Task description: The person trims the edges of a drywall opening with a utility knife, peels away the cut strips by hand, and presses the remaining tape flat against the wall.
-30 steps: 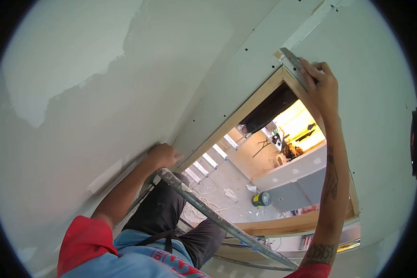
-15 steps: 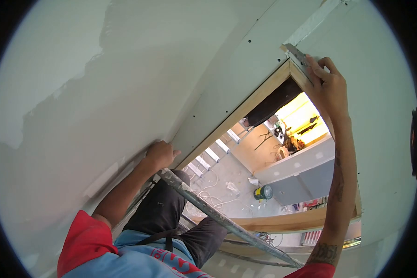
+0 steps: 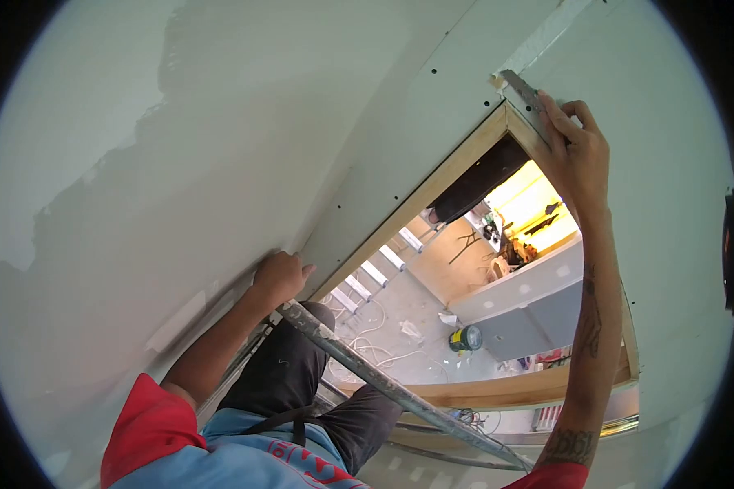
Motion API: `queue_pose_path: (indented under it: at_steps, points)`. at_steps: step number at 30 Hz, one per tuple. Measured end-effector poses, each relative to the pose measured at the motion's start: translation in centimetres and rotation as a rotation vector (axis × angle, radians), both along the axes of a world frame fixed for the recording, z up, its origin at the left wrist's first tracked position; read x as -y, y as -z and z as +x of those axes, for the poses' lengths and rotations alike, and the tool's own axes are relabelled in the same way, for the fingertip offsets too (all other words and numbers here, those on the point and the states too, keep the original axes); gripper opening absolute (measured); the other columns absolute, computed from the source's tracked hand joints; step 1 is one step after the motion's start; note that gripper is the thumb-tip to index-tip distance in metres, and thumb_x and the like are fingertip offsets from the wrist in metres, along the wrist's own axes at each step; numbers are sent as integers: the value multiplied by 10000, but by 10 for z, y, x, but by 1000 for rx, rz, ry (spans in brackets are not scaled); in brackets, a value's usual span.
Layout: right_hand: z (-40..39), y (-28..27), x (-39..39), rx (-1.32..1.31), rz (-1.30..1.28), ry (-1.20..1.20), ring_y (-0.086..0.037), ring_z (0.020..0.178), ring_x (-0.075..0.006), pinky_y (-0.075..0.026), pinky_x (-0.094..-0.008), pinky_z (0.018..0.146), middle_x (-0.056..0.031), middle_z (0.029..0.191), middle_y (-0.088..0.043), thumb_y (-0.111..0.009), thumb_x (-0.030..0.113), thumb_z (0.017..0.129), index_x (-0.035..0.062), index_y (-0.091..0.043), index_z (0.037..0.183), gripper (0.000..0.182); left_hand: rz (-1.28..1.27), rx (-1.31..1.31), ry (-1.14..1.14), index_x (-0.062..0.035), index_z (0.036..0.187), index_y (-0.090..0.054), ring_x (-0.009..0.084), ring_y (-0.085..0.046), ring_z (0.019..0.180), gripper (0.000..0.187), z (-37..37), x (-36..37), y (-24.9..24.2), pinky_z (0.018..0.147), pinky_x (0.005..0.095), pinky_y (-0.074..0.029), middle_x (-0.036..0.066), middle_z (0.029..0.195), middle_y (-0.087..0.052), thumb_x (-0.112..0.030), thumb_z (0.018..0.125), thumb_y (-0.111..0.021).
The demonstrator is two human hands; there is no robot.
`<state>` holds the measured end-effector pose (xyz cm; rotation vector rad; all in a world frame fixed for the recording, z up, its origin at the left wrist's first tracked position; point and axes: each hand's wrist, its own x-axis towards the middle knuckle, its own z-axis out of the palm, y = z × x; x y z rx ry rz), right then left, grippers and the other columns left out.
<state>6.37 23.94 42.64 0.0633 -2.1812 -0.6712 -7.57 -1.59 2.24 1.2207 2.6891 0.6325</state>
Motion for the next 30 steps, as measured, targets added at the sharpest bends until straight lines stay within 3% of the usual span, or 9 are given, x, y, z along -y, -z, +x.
queue_pose_path:
  at_steps: [11,30]
  points:
    - [-3,3,-10,-63,60,-37,-643,622,-212,-519,-368,573,-2,920,-647,-729,139,885,278,-746,1217,360,-54,37,-22,29,995,-696,429,-703,842,516,-2,-5,-1,799,522,-564,250,832,-708,-461,1012,-537]
    - [2,0,-10,61,69,59,-667,662,-245,-545,-388,621,-28,947,-665,-690,141,913,236,-721,1246,347,8,-138,-35,28,944,-705,404,-711,829,566,0,0,7,764,485,-579,245,804,-703,-495,1027,-507]
